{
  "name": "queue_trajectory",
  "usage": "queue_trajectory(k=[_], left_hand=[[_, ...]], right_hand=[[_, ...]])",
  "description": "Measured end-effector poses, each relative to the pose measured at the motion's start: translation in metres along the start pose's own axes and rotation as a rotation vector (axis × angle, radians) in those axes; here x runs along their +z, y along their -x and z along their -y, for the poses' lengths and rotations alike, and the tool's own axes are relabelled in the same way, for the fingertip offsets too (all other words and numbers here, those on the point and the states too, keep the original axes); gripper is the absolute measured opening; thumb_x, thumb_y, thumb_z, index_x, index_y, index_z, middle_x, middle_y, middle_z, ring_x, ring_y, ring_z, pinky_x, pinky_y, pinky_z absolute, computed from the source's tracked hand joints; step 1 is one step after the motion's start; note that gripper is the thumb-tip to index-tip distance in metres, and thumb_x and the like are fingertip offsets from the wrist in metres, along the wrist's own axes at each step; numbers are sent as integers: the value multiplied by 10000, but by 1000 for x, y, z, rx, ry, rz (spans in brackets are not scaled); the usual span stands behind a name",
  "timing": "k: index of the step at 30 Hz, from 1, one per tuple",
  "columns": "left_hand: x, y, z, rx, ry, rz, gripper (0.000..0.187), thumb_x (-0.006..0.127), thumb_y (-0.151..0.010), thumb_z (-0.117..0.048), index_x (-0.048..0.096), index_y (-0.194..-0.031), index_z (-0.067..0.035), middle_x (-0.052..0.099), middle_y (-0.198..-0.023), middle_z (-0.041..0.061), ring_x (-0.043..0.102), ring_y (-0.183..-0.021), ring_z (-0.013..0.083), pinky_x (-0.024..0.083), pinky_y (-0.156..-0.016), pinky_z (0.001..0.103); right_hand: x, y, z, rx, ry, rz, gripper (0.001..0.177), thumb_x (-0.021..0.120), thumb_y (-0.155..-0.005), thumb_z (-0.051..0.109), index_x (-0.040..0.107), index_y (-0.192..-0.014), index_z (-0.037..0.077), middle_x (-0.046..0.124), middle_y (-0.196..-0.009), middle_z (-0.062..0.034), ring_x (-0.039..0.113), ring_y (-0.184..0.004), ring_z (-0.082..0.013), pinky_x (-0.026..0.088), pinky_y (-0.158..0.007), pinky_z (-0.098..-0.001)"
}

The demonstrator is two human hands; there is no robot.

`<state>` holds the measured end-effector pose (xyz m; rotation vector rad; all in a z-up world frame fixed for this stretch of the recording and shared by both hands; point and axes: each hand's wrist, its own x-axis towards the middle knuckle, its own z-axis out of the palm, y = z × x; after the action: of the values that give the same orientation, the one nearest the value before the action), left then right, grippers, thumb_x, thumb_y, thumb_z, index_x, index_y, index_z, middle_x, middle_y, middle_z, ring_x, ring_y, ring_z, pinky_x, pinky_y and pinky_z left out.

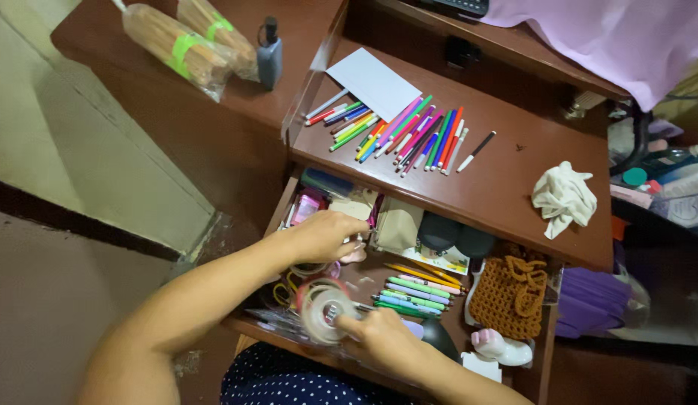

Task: The person opens a drawer and sorts through various stationery items, including pens, tape, and a small pouch. They then wipe the desk surface with a cloth and arrange colored pens on the desk. Finally, they pick up a pen and write on a piece of paper.

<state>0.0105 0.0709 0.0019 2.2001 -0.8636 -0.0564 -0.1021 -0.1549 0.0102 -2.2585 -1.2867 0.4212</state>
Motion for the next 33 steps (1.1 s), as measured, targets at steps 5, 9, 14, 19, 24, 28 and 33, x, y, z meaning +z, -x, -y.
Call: queue_trajectory(k=[5, 9, 14, 19, 24, 28, 33], left_hand=[[-22, 31, -5, -122, 36, 66, 215, 694, -860, -186, 709, -1037, -66, 721, -1026, 168, 667, -1016, 368, 513, -874, 477], [-34, 57, -15, -107, 9, 2, 242, 705, -873, -198, 686, -1065, -52, 660, -1103, 155, 606, -1143, 345, 479, -1002, 459], [-39, 89, -28, -126, 34, 43, 395, 725, -839, -215, 654, -1198, -66, 615, -1302, 161, 515, -1302, 353, 371, -1109, 492], [-30, 112, -31, -186, 100, 125, 461, 695, -850, -171, 625, -1296, -82, 497, -1497, 167, 368, -1460, 346, 231, -1197, 502], [-11, 115, -19, -171, 58, 15, 360, 577, -949, -104, 651, -1301, -92, 534, -1531, 116, 381, -1484, 339, 208, -1220, 530], [-5, 107, -7, -129, 7, -65, 331, 596, -945, -127, 653, -1265, -65, 522, -1525, 152, 403, -1479, 352, 235, -1210, 526], [-6, 103, -6, -161, 33, -98, 357, 608, -974, -185, 639, -1304, -51, 513, -1508, 187, 400, -1439, 384, 266, -1183, 532]], right_hand=[[4, -57, 12, -128, 62, 35, 197, 698, -817, 132, 666, -1008, 99, 615, -561, -153, 631, -508, -381, 497, -506, -515], [7, -74, 23, -126, 218, 165, 204, 701, -799, 175, 632, -950, 55, 616, -559, -164, 649, -514, -388, 519, -497, -510], [9, -82, 20, -183, 213, 169, 118, 655, -830, 117, 639, -934, 65, 642, -631, -147, 683, -575, -346, 533, -515, -475], [9, -90, 8, -171, 177, 230, 140, 647, -788, 99, 664, -915, 45, 662, -644, -154, 685, -574, -329, 533, -520, -451], [14, -93, 17, -98, 375, 170, 335, 643, -806, 69, 649, -1138, 26, 674, -610, -155, 684, -509, -302, 538, -485, -428], [9, -93, 16, -42, 370, 68, 335, 679, -834, 155, 609, -1116, -11, 687, -698, -156, 692, -581, -309, 537, -522, -433], [2, -83, 5, -335, 345, -43, 481, 719, -783, 98, 640, -1252, 26, 654, -853, -144, 667, -715, -283, 524, -692, -412]])
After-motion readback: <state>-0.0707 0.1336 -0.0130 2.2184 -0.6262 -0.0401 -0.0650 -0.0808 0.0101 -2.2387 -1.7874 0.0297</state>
